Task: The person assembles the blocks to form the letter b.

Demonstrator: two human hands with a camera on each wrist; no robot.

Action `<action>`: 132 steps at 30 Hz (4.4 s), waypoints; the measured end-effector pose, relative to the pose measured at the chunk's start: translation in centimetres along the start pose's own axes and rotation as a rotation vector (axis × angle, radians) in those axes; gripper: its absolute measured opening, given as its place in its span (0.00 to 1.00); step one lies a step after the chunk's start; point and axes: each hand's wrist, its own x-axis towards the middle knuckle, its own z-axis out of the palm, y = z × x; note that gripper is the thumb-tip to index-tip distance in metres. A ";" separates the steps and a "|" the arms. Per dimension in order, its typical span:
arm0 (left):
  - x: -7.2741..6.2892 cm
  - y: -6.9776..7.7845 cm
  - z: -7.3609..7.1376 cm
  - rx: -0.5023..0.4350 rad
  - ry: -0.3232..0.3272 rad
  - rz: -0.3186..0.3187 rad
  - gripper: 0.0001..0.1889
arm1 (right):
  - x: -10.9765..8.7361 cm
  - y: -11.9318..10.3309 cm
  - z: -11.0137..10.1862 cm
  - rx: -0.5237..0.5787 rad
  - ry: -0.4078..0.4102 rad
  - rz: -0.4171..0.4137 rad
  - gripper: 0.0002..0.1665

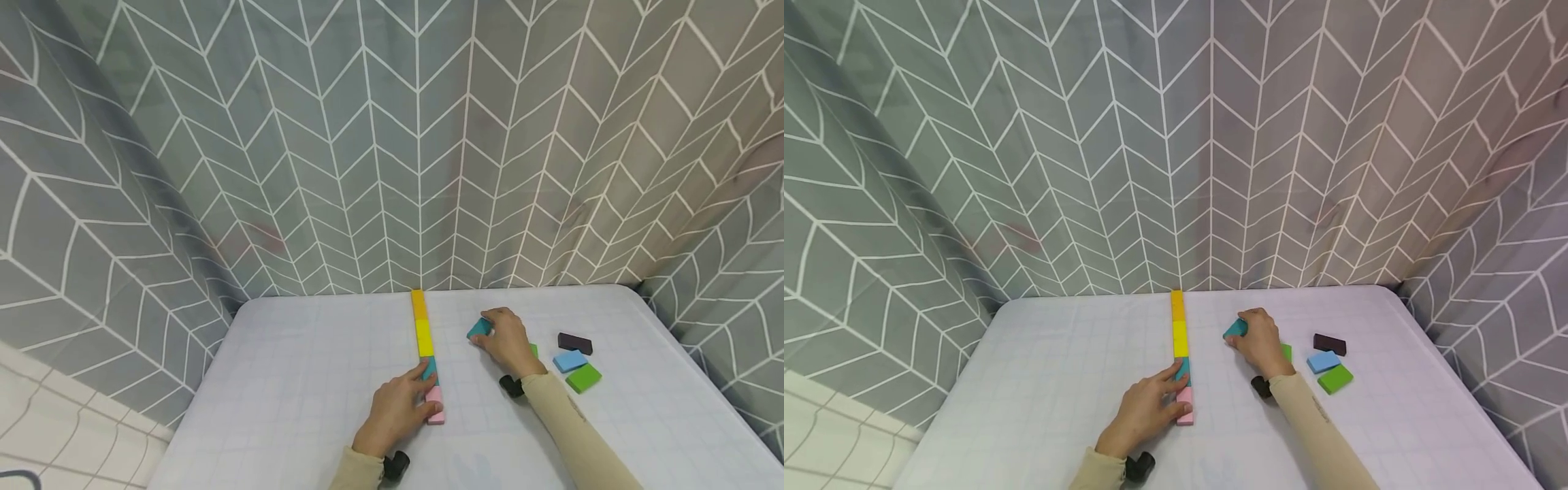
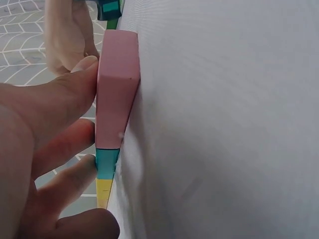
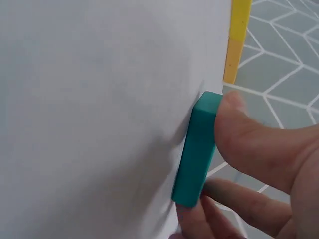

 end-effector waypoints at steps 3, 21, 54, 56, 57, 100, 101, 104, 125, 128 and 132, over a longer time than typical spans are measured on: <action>0.1 0.0 0.0 -0.004 -0.005 -0.003 0.29 | 0.8 0.0 0.0 0.011 -0.018 0.031 0.33; 0.1 -0.2 -0.1 0.007 0.004 0.007 0.29 | 1.6 -2.2 2.3 0.119 -0.114 -0.018 0.31; 0.0 -0.1 -0.1 -0.019 0.014 0.008 0.29 | 1.1 -2.9 2.2 0.117 -0.247 -0.101 0.29; 0.0 -0.2 -0.1 -0.019 0.015 0.010 0.29 | 1.2 -2.9 2.2 0.120 -0.241 -0.088 0.29; 0.0 -0.2 -0.1 -0.018 0.015 0.011 0.29 | 1.2 -2.9 2.2 0.125 -0.237 -0.072 0.29; 0.1 0.0 0.0 -0.031 0.013 -0.019 0.29 | 1.2 5.0 -8.4 -0.105 -0.394 0.082 0.33; 0.1 0.0 0.0 -0.032 0.014 -0.020 0.29 | 1.1 5.3 -8.6 -0.108 -0.401 0.096 0.33; 0.1 -0.1 0.0 -0.032 0.014 -0.021 0.29 | 1.1 5.8 -9.0 -0.115 -0.408 0.113 0.32; 0.1 0.0 0.3 -0.064 0.002 -0.052 0.29 | 1.2 4.2 -5.6 0.070 -0.242 -0.012 0.21; 0.1 0.1 0.4 -0.072 -0.004 -0.057 0.29 | 1.0 4.0 -5.7 0.047 -0.229 -0.017 0.21; 0.0 0.1 0.5 -0.054 -0.002 -0.054 0.29 | 0.5 3.6 -6.7 -0.021 -0.233 0.053 0.21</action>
